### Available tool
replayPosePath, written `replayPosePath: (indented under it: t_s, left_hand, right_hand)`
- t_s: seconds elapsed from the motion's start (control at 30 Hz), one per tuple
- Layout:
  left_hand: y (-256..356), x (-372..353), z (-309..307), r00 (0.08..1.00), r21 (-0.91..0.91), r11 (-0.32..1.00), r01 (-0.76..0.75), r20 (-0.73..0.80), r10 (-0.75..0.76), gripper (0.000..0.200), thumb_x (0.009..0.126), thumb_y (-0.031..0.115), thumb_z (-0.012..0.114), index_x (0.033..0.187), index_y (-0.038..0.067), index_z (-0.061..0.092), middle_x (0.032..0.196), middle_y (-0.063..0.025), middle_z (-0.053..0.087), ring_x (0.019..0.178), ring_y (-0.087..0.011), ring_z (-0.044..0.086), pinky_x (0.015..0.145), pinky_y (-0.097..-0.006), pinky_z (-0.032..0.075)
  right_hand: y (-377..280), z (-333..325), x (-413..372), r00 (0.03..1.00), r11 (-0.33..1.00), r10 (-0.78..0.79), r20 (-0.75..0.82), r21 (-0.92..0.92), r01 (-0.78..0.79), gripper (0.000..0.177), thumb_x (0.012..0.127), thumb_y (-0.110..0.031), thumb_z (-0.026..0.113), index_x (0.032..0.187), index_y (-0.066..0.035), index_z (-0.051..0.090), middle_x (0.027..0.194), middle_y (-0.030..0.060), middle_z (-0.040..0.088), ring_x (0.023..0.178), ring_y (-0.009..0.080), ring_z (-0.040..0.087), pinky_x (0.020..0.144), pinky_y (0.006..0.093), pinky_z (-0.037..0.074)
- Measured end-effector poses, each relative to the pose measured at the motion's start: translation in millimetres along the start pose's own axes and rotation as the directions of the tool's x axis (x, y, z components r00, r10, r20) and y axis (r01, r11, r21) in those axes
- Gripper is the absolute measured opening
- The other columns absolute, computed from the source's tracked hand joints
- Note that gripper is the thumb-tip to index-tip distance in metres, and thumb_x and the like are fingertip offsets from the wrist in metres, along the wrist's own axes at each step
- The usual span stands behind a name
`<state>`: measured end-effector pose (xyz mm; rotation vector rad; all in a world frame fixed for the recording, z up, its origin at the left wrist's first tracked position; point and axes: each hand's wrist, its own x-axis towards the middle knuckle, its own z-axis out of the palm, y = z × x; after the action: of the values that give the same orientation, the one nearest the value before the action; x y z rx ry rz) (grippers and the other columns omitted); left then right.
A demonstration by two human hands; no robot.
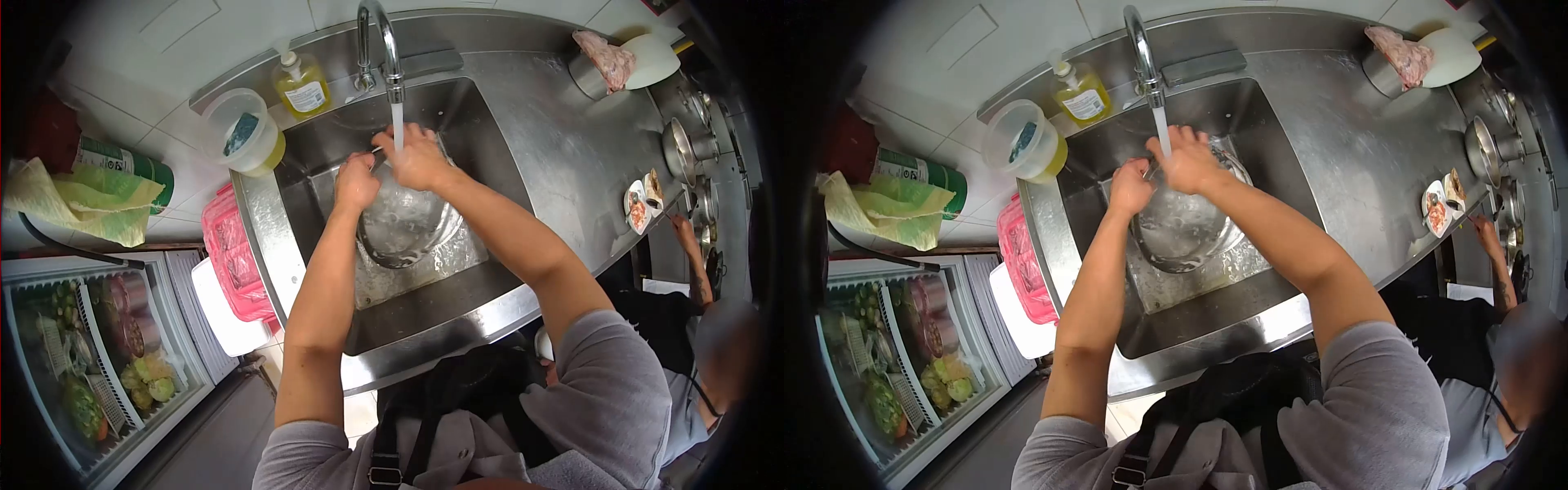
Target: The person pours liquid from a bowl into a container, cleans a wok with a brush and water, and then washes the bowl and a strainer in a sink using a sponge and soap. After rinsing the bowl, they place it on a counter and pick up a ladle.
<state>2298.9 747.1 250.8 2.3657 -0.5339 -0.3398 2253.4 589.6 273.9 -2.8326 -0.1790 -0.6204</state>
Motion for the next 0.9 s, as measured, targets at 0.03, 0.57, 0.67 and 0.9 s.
replayPosePath:
  t_s: [0.03,0.57,0.67,0.9]
  left_hand:
    - [-1,-6,-1,0.995,-0.035,0.995,-0.096,-0.042,0.094,0.03,0.07,0.001,0.061,0.1,0.003,0.068,0.123,-0.0177,0.061,0.114,-0.0389,0.057,0.096,-0.0444,0.046]
    - [-2,-68,-4,0.906,0.036,0.96,-0.279,-0.322,0.276,0.028,0.072,-0.001,0.066,0.099,-0.005,0.066,0.118,-0.0181,0.058,0.108,-0.0335,0.058,0.09,-0.0368,0.049]
    - [5,-91,-13,0.912,-0.156,0.978,-0.138,-0.404,0.064,0.031,0.072,-0.003,0.06,0.102,-0.005,0.067,0.117,-0.0176,0.058,0.104,-0.0333,0.06,0.088,-0.0379,0.05]
    - [0,-65,4,0.928,-0.002,0.987,-0.16,-0.341,0.15,0.026,0.071,-0.002,0.061,0.096,-0.002,0.067,0.117,-0.0193,0.058,0.104,-0.0363,0.06,0.089,-0.0374,0.05]
  right_hand:
    - [-3,14,4,0.994,0.996,-0.092,0.049,-0.002,0.093,0.019,0.081,-0.023,0.063,0.095,-0.011,0.066,0.094,0.0108,0.062,0.096,0.0305,0.063,0.089,0.0508,0.044]
    - [-4,26,14,0.944,0.961,-0.271,0.19,0.117,0.252,0.009,0.075,-0.011,0.06,0.08,-0.011,0.068,0.087,0.0114,0.069,0.088,0.0323,0.068,0.072,0.0441,0.056]
    - [51,25,16,0.908,0.874,0.201,0.368,0.35,-0.336,0.012,0.071,-0.017,0.066,0.081,-0.011,0.07,0.088,0.0115,0.071,0.085,0.035,0.068,0.075,0.0474,0.054]
    - [-23,33,2,0.891,0.904,-0.382,0.244,0.301,0.304,0.018,0.073,-0.02,0.068,0.088,-0.011,0.071,0.09,0.0128,0.07,0.087,0.0387,0.066,0.076,0.0474,0.052]
